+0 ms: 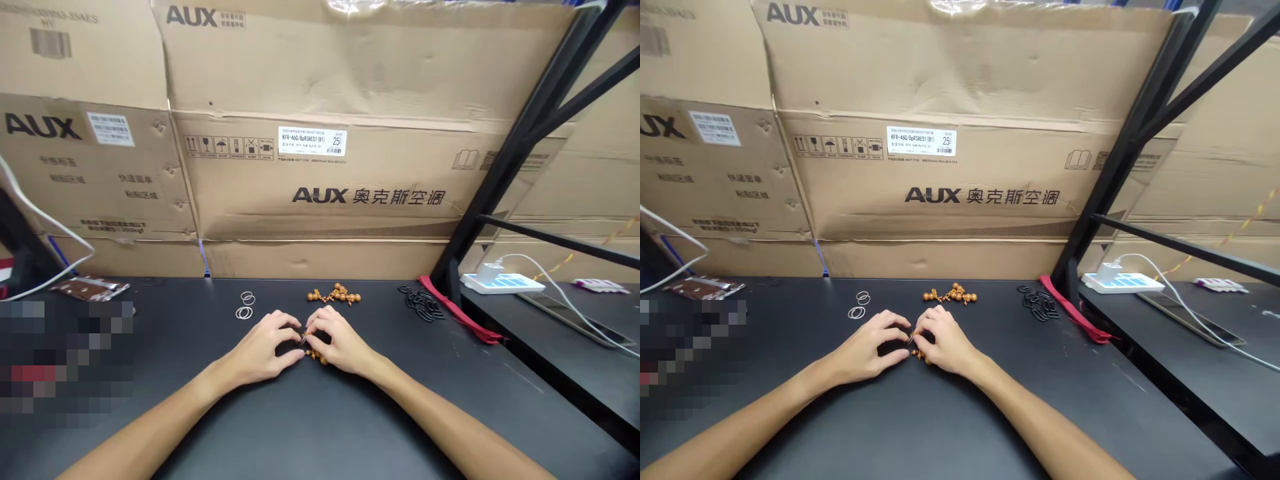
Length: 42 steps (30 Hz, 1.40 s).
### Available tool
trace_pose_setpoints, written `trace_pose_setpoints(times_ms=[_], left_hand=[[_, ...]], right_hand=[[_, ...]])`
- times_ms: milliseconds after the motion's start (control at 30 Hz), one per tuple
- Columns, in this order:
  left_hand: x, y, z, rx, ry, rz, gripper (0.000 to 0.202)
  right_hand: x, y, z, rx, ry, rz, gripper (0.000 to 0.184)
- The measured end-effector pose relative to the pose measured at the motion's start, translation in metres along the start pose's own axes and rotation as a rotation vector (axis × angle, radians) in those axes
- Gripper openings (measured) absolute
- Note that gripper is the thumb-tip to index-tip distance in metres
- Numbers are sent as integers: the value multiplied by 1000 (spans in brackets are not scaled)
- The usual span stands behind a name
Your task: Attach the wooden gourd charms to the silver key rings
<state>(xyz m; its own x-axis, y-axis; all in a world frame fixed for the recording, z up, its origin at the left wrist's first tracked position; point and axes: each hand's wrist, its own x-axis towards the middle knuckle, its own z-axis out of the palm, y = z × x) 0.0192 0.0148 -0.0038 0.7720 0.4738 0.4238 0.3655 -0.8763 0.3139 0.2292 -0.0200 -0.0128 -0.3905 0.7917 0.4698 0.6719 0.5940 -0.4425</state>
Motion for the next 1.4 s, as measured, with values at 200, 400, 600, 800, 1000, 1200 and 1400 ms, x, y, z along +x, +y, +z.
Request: trace_pose_setpoints(times_ms=[200, 400, 600, 800, 1000, 1200, 1400], left_hand=[[0, -2, 7, 5, 49, -11, 14], [0, -5, 8, 34, 31, -27, 15], [0, -3, 7, 35, 14, -40, 14], [0, -2, 6, -17, 47, -68, 13], [0, -5, 7, 16, 33, -33, 17], [0, -3, 7, 14, 46, -62, 18], [0, -6, 8, 45, 47, -21, 19]], right_hand=[[0, -6, 2, -76, 9, -68, 7], [0, -1, 4, -187, 10, -73, 9], [0, 0, 3, -131, 27, -41, 8], [-1, -4, 3, -78, 9, -87, 7], [0, 3, 6, -141, 57, -5, 6], [-1, -2, 6, -102, 50, -67, 9], [-1, 0, 6, -142, 68, -36, 8]])
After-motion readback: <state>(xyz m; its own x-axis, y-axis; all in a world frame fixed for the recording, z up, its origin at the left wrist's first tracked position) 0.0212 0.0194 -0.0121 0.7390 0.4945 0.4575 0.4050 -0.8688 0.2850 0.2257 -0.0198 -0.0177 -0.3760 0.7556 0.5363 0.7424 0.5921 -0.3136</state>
